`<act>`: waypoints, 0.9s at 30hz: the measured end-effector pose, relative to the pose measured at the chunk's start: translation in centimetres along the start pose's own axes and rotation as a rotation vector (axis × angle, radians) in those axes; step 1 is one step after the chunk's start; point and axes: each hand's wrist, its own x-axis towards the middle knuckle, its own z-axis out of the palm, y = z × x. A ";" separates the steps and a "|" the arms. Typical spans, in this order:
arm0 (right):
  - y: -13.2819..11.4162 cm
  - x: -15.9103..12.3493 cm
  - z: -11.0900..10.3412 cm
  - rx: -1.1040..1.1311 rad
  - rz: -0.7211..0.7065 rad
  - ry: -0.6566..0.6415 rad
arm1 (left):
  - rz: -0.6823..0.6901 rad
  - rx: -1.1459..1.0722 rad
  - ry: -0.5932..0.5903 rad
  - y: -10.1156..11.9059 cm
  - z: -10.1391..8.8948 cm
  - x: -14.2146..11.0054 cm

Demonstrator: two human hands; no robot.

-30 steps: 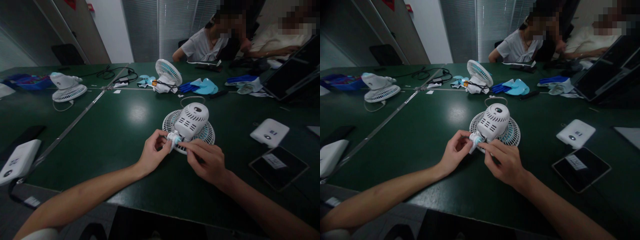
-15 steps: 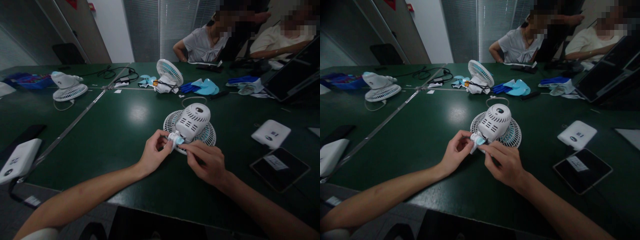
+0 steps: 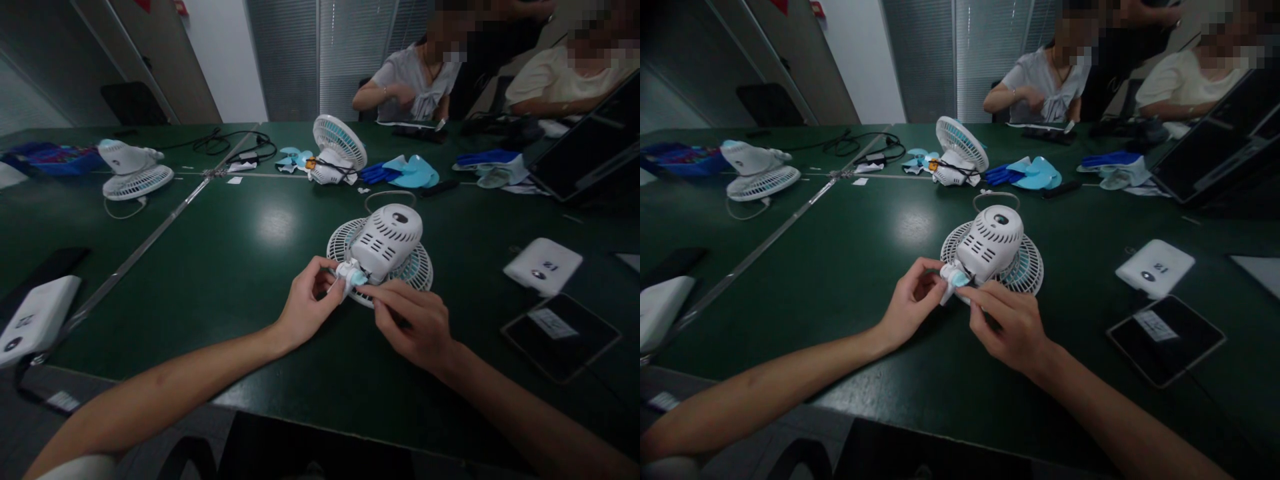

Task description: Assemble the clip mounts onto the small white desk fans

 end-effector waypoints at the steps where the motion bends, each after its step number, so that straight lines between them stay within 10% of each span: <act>1: -0.1 0.0 0.0 0.000 0.004 0.006 | -0.001 -0.003 -0.001 0.0 0.0 0.0; 27: 0.8 -0.2 0.1 -0.033 0.045 -0.082 | 0.296 0.519 -0.129 0.9 -0.9 1.1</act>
